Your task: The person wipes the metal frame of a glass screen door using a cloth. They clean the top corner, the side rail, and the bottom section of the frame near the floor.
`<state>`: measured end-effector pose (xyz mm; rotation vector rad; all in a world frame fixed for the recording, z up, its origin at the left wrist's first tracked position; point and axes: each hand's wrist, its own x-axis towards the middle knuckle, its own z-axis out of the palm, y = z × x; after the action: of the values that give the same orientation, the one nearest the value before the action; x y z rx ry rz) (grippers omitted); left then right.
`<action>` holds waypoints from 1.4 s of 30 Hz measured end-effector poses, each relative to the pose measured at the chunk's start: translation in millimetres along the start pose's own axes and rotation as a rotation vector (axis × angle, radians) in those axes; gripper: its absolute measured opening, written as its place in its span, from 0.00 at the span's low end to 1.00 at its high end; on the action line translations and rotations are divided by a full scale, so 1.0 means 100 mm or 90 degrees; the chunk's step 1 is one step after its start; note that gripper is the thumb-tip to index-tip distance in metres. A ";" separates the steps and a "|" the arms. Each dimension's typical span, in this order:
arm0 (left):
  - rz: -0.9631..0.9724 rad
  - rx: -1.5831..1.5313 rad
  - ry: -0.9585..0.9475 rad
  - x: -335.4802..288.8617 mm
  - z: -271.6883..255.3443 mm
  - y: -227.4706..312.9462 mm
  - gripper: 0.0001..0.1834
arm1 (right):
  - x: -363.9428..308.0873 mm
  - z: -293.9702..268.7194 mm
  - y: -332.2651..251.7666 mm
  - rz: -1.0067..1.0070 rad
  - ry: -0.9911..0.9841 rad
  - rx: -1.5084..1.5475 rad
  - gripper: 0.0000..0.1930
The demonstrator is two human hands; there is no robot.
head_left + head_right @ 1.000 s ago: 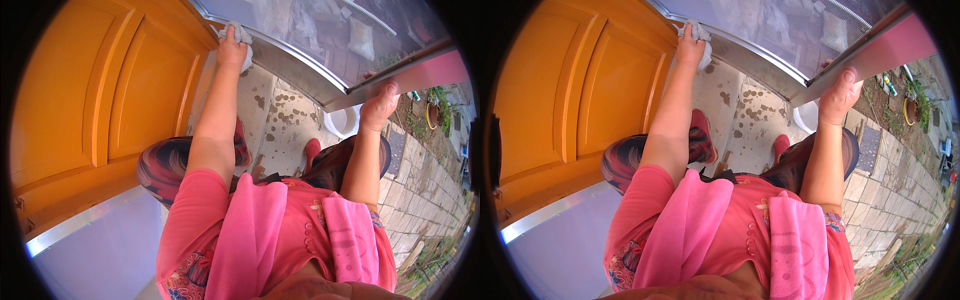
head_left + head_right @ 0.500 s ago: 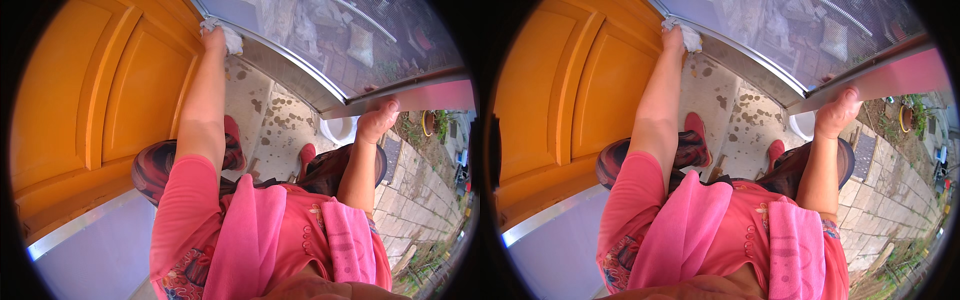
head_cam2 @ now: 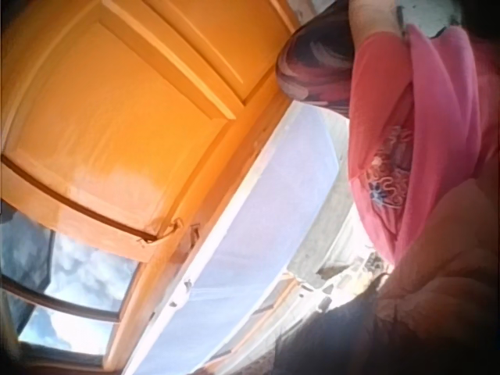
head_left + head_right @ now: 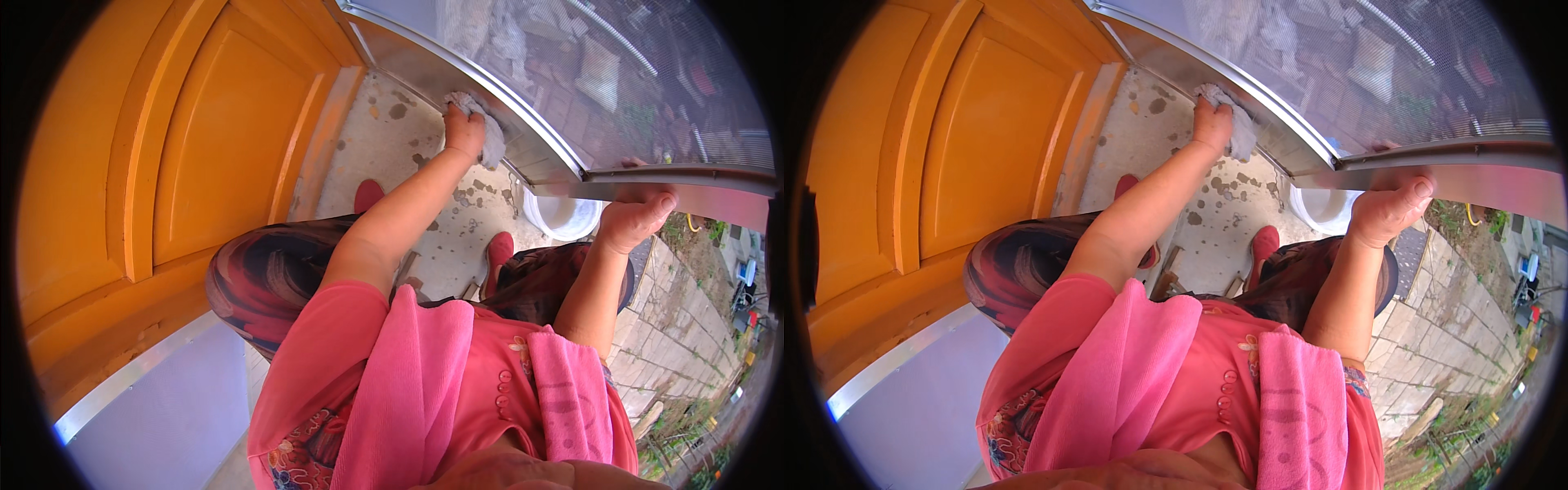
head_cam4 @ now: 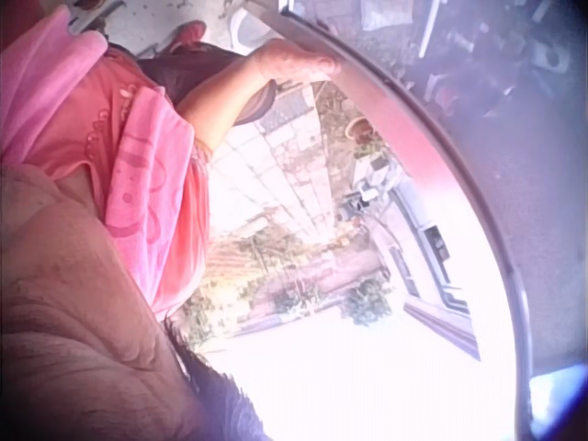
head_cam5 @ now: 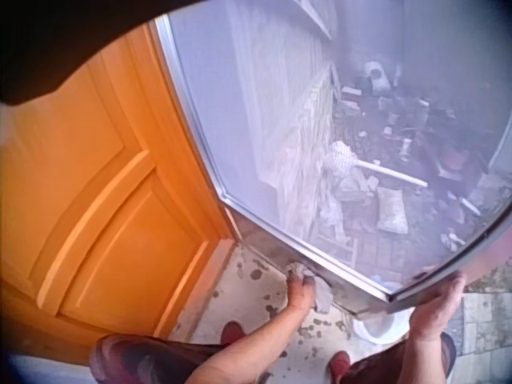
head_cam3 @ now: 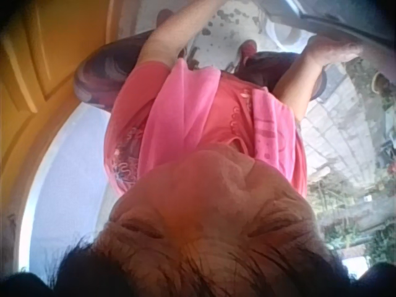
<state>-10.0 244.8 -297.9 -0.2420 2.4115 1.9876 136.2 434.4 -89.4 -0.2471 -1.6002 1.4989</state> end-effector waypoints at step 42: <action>-0.158 -0.263 0.095 1.02 -0.74 0.06 0.25 | -0.01 -0.02 0.09 -0.058 0.022 0.001 0.38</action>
<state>-104.7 161.9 -287.7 -0.6782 1.8930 2.3910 134.4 437.6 -98.2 -0.1961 -1.5623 1.4183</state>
